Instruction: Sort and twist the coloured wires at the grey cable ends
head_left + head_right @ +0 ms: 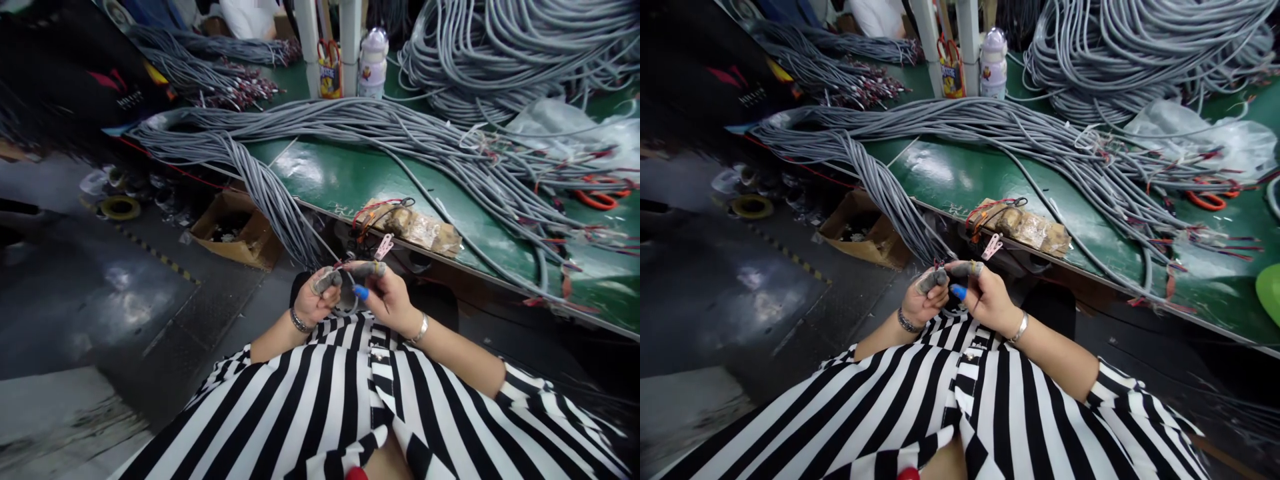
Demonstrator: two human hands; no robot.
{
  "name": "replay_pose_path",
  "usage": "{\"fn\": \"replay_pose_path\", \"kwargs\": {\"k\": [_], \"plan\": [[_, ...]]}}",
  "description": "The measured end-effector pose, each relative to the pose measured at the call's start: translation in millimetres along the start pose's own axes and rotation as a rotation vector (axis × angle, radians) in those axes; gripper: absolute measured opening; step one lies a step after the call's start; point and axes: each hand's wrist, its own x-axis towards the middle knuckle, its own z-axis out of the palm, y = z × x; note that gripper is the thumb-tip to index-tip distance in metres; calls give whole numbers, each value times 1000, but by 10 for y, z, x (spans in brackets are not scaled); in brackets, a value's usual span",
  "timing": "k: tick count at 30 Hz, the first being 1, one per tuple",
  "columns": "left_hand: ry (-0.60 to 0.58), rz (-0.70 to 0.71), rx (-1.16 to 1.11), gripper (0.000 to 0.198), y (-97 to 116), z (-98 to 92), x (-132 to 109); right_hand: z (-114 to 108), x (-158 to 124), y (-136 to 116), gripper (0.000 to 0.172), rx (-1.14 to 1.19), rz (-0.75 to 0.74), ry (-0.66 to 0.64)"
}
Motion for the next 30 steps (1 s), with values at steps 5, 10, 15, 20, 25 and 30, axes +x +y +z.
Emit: {"fn": "replay_pose_path", "kwargs": {"k": [5, 10, 15, 20, 25, 30], "plan": [[-82, -37, 63, 34, -23, 39, -9, 99, 51, 85, 34, -117, -172, -24], [-163, -125, 228, 44, 43, -6, -50, -114, -43, 210, 19, -249, -240, -188], [-270, -130, 391, 48, 115, -143, -41, -418, -179, 429, 20, -135, -4, -67], [-191, 120, 515, 40, 246, -140, 35, -446, -281, 654, 41, 232, 484, 295], [-120, 259, 640, 33, 269, 8, 210, -317, -78, 608, 54, 588, 628, 183], [-69, 281, 611, 39, 166, 106, 431, -197, 177, 598, 51, 705, 651, 194]]}}
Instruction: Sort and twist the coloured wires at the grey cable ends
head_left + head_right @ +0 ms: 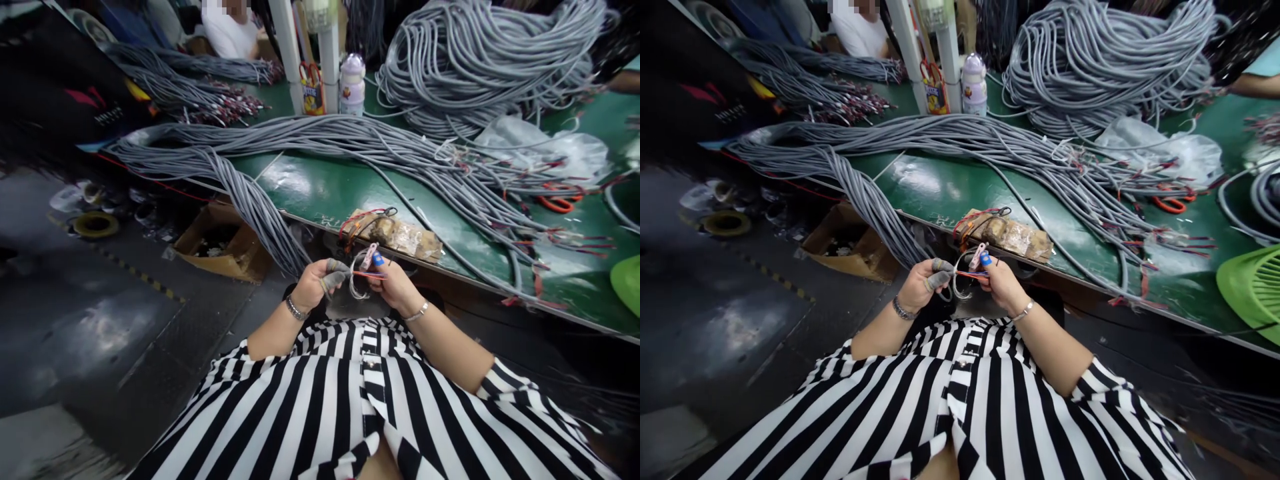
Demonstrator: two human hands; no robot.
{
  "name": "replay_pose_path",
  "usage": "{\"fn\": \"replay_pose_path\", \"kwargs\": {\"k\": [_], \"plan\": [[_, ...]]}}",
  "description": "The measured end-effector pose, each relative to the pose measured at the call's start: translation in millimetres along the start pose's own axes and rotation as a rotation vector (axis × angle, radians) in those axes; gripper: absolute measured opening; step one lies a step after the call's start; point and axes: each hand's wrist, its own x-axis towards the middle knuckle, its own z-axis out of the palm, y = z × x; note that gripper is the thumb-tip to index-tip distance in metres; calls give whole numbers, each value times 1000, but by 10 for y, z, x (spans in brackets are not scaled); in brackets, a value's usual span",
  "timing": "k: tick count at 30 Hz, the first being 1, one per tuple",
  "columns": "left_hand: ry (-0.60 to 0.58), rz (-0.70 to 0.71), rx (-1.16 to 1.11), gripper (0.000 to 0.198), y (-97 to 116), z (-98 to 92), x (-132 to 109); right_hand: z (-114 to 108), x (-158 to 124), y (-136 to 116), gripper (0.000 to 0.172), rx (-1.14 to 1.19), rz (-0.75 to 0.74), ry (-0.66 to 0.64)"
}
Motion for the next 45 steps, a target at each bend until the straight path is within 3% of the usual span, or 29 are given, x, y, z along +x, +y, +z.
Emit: {"fn": "replay_pose_path", "kwargs": {"k": [4, 8, 17, 30, 37, 45], "plan": [[-7, -27, -23, 38, -75, 44, 98, 38, 55, 56, 52, 1, -146, 168], [-48, -39, -18, 39, -127, 60, 151, 49, 87, 89, 56, 12, -221, 173], [-87, -86, 9, 43, -163, 116, 228, 102, 172, 43, 55, 331, -72, 83], [-117, -126, 19, 44, -234, 145, 219, 95, 199, 91, 55, 405, -32, 66], [-139, -128, -2, 43, -252, 69, 35, -7, 151, 178, 57, 493, -11, -7], [-146, -202, 10, 35, -237, -87, -458, -106, 84, 207, 58, 414, 65, 32]]}}
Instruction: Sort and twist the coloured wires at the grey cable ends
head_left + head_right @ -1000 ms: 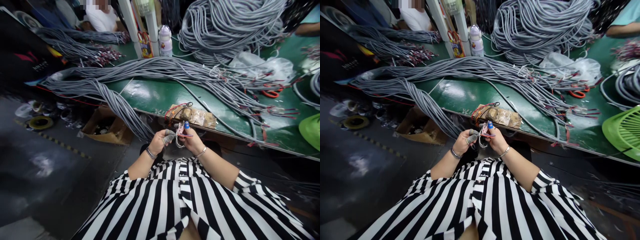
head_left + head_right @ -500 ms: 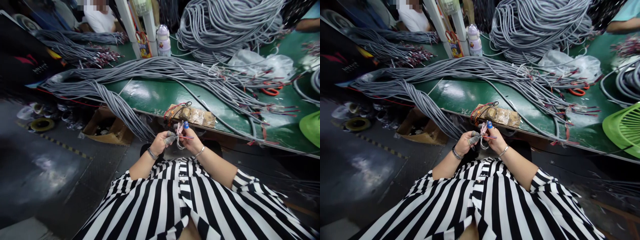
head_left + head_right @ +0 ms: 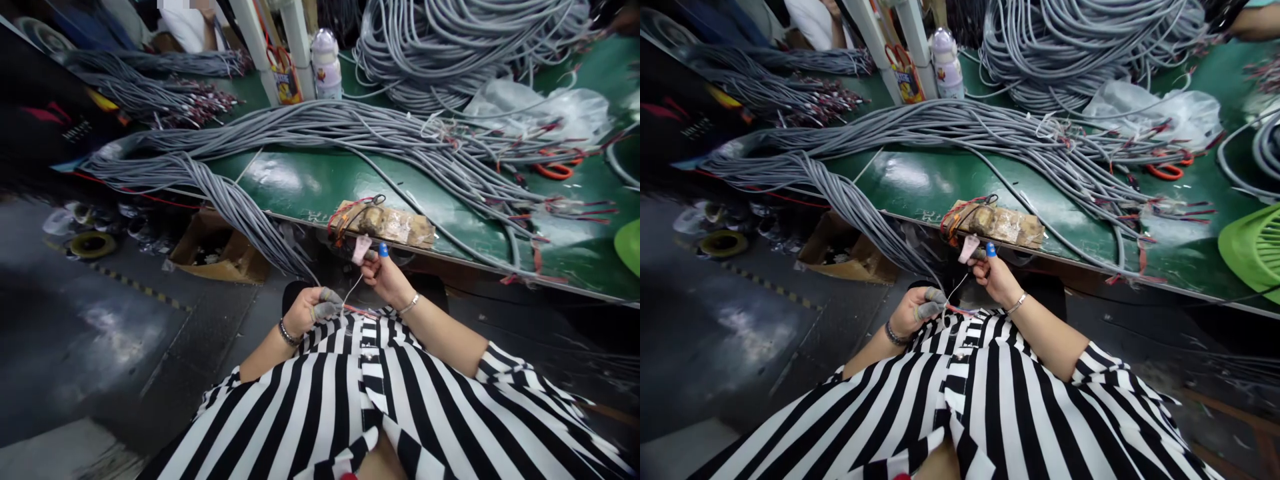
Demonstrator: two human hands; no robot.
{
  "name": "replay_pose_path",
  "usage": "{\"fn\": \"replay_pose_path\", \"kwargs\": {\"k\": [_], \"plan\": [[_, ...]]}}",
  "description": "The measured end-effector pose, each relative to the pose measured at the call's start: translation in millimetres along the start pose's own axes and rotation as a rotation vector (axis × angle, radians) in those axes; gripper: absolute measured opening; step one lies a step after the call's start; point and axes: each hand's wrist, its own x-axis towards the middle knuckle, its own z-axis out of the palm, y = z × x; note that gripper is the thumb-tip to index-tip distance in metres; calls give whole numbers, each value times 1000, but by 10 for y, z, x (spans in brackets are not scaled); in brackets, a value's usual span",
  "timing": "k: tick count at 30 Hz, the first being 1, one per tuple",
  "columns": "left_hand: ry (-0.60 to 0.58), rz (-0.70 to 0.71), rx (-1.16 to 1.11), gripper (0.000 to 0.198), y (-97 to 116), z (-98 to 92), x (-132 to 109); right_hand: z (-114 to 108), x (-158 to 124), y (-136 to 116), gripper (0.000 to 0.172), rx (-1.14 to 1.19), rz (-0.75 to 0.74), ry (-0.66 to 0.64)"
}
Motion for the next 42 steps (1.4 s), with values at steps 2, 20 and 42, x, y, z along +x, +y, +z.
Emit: {"fn": "replay_pose_path", "kwargs": {"k": [2, 20, 42], "plan": [[30, 3, 7, 33, 31, -9, -83, -44, -15, -7, 57, -52, 21, -12], [-43, 70, 122, 32, 158, -72, -29, -157, -154, -107, 38, -231, 0, 222], [108, 116, 91, 46, 248, 127, 637, 253, 66, -186, 53, -149, -106, 35]]}}
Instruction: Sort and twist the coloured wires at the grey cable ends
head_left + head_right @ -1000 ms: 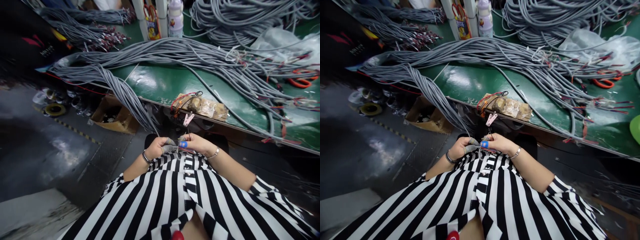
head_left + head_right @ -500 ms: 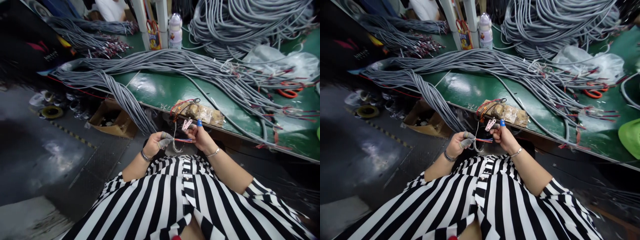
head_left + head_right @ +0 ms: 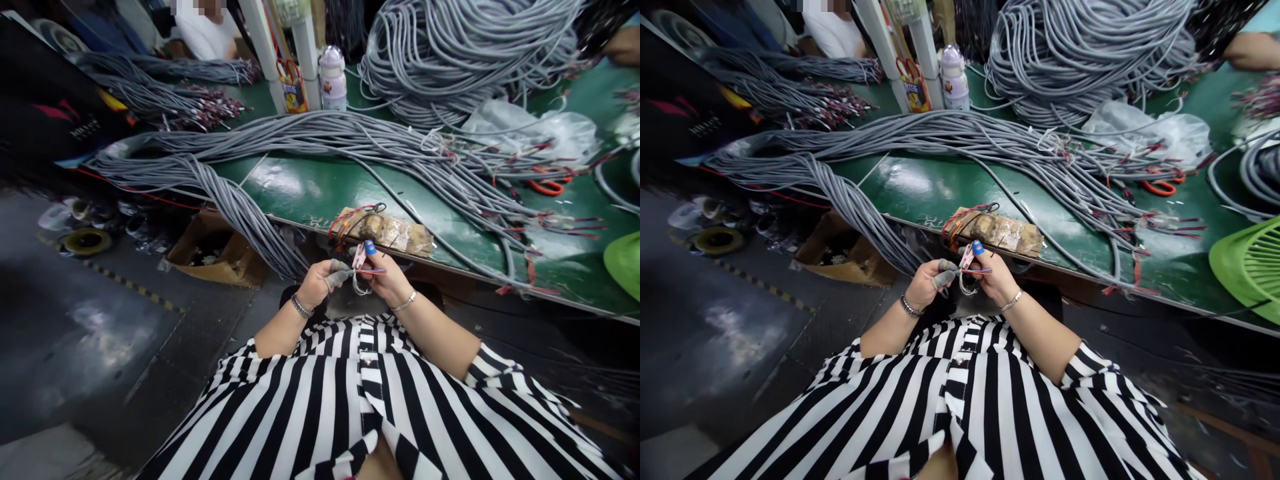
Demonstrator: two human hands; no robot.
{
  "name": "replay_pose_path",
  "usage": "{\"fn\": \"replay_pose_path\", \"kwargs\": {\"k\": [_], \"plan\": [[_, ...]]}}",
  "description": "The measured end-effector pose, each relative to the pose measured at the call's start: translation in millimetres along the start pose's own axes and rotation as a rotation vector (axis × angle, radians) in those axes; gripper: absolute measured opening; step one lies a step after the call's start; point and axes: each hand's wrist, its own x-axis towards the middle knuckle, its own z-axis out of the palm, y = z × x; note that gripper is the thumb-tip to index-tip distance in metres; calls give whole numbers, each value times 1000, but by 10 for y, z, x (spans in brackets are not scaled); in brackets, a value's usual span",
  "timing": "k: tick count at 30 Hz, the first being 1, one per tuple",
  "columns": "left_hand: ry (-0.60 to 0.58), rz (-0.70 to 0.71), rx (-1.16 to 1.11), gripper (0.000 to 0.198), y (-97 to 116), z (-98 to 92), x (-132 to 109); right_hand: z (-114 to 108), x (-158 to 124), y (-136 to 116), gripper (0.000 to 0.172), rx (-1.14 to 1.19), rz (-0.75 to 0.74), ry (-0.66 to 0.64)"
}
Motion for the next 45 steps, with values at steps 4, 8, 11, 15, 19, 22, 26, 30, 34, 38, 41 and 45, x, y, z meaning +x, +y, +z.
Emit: {"fn": "replay_pose_path", "kwargs": {"k": [4, 8, 11, 15, 19, 22, 26, 30, 34, 38, 41, 45], "plan": [[-27, -26, 10, 45, 3, 22, 1, -8, 4, 27, 55, 28, 35, -28], [-13, -16, -24, 44, -65, 6, -62, -54, -11, 80, 60, 88, 87, -37], [-16, -33, -48, 42, -144, -28, -179, -134, -26, 121, 61, 137, 128, -43], [-21, -58, -86, 38, -238, -91, -407, -292, -61, 172, 58, 119, 137, -10], [8, -105, -80, 38, -292, -143, -652, -421, -131, 216, 51, 67, 187, -19], [30, -147, -75, 35, -302, -144, -782, -465, -206, 235, 37, 29, 162, -66], [129, -131, -192, 40, -266, -112, -817, -447, -318, 224, 37, -14, 133, -247], [75, -128, -222, 40, -236, -83, -766, -330, -406, 222, 66, -108, 115, -484], [41, -142, -185, 38, -262, -34, -731, -175, -470, 243, 56, -451, -61, -501], [-74, -198, -203, 42, -228, -1, -708, -84, -529, 197, 18, -859, -414, -424], [-213, -245, -262, 46, -164, -23, -679, -76, -549, 94, 20, -983, -535, -509], [-428, -382, -340, 51, -130, -59, -640, -120, -518, -94, 25, -904, -482, -748]]}}
